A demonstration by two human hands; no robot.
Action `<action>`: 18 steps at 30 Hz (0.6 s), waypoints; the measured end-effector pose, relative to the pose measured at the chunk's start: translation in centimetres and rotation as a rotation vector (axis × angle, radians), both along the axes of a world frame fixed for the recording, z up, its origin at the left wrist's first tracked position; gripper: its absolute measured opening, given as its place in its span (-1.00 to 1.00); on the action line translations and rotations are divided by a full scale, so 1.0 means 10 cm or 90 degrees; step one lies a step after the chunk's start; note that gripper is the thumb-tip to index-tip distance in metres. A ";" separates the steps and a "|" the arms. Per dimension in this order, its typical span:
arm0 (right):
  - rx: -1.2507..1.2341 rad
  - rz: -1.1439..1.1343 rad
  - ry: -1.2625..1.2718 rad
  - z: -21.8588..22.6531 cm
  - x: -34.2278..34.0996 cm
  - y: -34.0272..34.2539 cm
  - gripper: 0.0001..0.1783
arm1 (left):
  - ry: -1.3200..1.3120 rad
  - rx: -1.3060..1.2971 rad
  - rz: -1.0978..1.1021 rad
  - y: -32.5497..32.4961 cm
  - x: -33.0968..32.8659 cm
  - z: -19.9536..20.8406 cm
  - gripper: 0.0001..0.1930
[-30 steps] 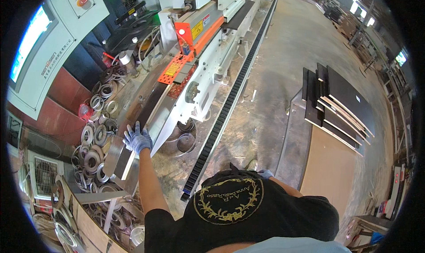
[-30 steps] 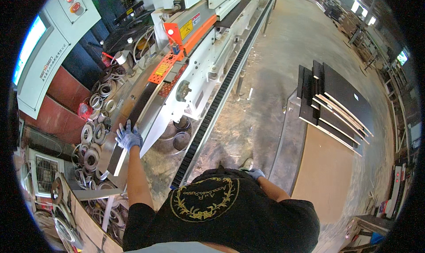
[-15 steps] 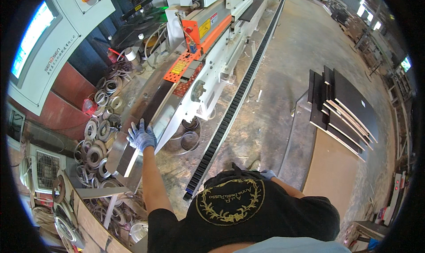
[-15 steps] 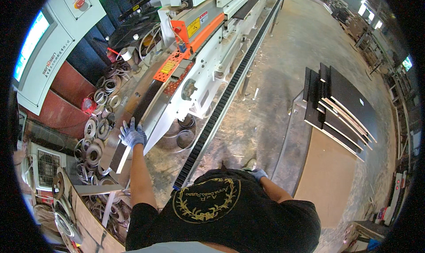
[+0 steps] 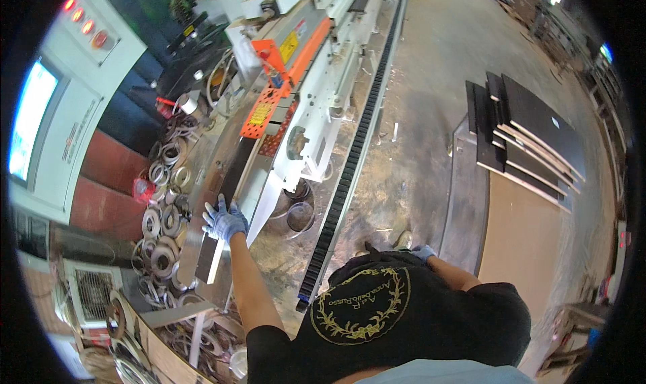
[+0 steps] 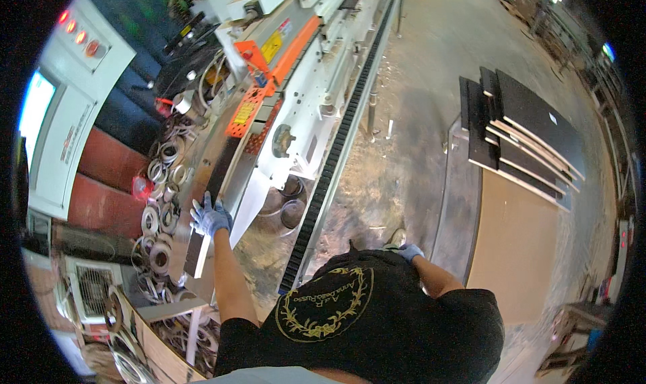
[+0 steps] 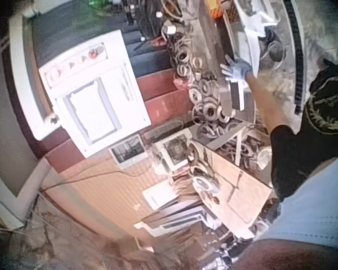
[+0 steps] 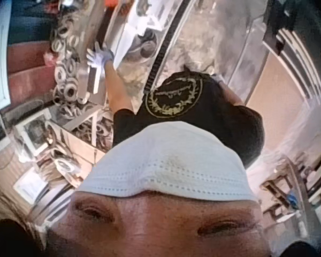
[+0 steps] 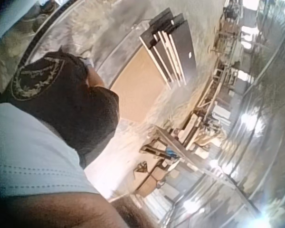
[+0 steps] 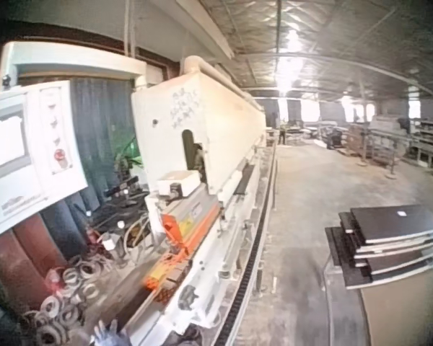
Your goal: The person repeatedly picks up dark rectangular panels from a stack, places them onto a conveyor belt, and then stacks them onto a growing pile. The person wears gloves and handles the panels one at a time throughout the clip.
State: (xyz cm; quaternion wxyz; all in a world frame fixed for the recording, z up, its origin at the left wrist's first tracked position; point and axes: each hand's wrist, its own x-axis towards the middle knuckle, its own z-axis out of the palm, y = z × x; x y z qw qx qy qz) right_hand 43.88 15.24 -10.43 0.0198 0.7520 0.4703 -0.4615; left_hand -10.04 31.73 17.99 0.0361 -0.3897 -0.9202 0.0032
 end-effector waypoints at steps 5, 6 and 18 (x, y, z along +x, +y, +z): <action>-0.012 -0.049 -0.013 0.55 0.02 -0.08 -0.45 | 0.042 0.024 0.015 0.28 0.28 0.01 -0.59; -0.015 -0.065 0.000 0.60 0.05 -0.09 -0.46 | 0.052 -0.014 0.040 0.37 0.31 0.02 -0.58; 0.166 -0.419 0.113 -0.32 1.79 0.19 -0.56 | 0.158 0.260 -0.259 0.88 0.72 -0.85 -0.46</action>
